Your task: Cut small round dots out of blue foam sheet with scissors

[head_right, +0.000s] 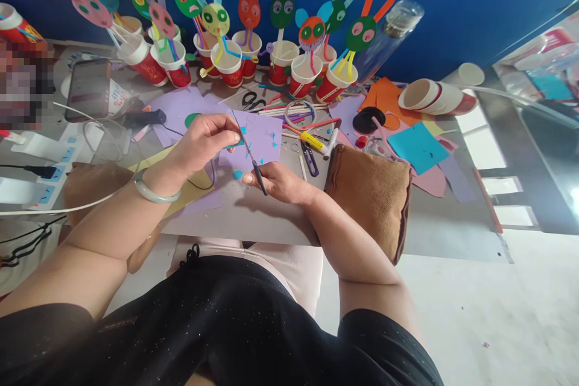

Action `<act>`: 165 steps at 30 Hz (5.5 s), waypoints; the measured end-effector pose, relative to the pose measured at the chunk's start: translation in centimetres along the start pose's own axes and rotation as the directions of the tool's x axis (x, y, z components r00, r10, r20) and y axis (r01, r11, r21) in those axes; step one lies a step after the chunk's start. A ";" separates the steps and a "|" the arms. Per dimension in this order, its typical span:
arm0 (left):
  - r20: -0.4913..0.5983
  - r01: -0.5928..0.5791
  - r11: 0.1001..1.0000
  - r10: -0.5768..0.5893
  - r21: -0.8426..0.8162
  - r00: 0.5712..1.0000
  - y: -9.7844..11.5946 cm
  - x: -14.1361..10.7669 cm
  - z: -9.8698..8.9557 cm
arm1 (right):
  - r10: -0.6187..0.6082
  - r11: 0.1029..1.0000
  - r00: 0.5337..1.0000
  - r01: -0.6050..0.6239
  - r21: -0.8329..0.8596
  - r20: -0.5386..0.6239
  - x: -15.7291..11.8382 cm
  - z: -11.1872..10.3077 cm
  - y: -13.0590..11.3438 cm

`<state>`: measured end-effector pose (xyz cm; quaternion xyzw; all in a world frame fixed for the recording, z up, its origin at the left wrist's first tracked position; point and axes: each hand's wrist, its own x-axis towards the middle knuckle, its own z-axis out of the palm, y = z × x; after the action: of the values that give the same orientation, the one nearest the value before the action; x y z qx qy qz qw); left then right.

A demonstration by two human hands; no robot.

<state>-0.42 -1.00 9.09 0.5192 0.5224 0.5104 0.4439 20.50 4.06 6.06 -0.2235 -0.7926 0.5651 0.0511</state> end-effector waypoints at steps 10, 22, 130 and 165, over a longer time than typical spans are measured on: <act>0.016 0.022 0.998 -0.020 -0.067 1.000 -1.4 -0.2 1.0 | -0.029 0.982 0.838 0.126 0.142 -0.546 0.9 0.2 0.4; 0.040 0.075 0.995 -0.072 -0.066 0.997 -2.4 -0.2 1.8 | -0.008 0.976 0.776 0.145 0.165 -0.630 0.9 0.6 0.3; -0.221 0.078 0.805 -0.253 -0.588 0.942 -0.8 1.0 0.4 | -0.156 0.947 0.983 0.177 0.268 -0.099 -0.1 0.6 0.2; -0.182 0.085 0.706 -0.295 -0.703 0.938 0.0 0.6 0.4 | -0.206 0.948 0.974 0.223 0.226 -0.098 -0.3 0.4 0.3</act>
<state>-0.09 -0.33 9.10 0.1832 0.4055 0.6861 0.5755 20.75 3.65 5.72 -0.1488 -0.7372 0.6375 0.1673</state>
